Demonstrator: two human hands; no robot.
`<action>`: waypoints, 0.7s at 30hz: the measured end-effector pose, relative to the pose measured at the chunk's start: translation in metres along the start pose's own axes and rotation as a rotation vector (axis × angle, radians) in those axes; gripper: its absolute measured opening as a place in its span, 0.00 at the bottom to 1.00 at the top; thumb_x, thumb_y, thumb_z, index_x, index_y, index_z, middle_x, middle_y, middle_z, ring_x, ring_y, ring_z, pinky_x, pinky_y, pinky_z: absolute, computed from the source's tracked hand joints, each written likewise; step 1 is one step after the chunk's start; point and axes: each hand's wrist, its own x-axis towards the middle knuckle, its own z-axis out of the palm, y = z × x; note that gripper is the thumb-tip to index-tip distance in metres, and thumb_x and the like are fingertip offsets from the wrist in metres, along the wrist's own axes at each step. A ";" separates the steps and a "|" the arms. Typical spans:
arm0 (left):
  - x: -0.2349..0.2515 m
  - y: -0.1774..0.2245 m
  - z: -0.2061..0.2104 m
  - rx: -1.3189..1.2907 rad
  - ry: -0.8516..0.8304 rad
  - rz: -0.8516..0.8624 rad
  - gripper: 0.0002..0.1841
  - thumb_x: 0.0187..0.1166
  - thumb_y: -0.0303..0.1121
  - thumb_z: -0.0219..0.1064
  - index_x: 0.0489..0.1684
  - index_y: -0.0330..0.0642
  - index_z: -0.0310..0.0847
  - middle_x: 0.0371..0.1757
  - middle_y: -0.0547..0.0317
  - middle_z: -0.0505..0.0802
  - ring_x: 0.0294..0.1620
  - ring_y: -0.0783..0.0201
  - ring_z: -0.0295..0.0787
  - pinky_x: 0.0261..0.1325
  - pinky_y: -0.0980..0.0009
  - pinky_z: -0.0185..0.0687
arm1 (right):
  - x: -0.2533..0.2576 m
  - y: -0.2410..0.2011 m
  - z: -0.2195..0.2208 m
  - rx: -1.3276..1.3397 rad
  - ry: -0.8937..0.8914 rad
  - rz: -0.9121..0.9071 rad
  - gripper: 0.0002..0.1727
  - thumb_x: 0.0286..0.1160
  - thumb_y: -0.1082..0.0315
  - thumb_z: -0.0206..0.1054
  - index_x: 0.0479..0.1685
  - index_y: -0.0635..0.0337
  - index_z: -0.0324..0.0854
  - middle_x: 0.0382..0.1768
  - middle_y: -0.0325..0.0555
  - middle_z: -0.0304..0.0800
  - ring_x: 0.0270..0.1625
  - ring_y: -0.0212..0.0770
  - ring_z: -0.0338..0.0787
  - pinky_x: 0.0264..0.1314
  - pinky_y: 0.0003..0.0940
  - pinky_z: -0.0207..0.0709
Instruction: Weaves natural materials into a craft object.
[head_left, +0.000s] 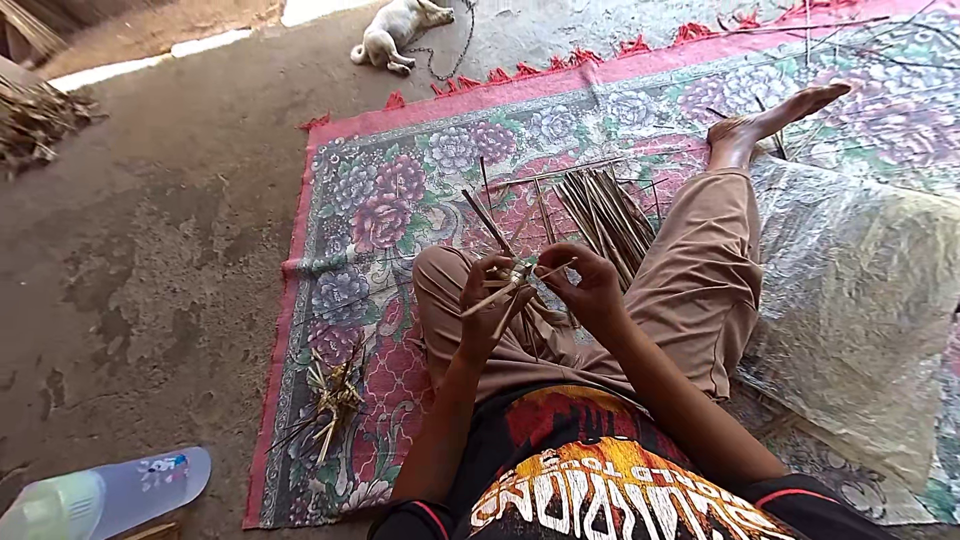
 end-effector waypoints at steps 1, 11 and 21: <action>-0.001 0.002 0.003 -0.070 0.017 -0.063 0.29 0.65 0.23 0.80 0.67 0.45 0.77 0.61 0.64 0.88 0.52 0.71 0.89 0.56 0.70 0.90 | 0.000 0.001 0.002 -0.040 0.027 -0.065 0.08 0.69 0.78 0.72 0.45 0.71 0.86 0.43 0.50 0.91 0.46 0.34 0.90 0.56 0.29 0.86; -0.008 0.008 0.049 -0.679 0.285 -0.574 0.09 0.89 0.27 0.56 0.51 0.37 0.83 0.39 0.55 0.94 0.39 0.65 0.94 0.51 0.68 0.92 | 0.000 0.016 0.013 -0.438 0.119 -0.164 0.07 0.75 0.69 0.71 0.43 0.59 0.94 0.44 0.50 0.94 0.52 0.49 0.90 0.69 0.54 0.73; -0.003 0.003 0.038 -0.603 0.261 -0.558 0.09 0.81 0.20 0.63 0.52 0.34 0.86 0.41 0.52 0.96 0.39 0.62 0.96 0.52 0.65 0.93 | 0.000 0.014 0.006 -0.272 -0.010 -0.058 0.08 0.77 0.70 0.70 0.48 0.60 0.89 0.45 0.46 0.92 0.51 0.44 0.89 0.65 0.53 0.76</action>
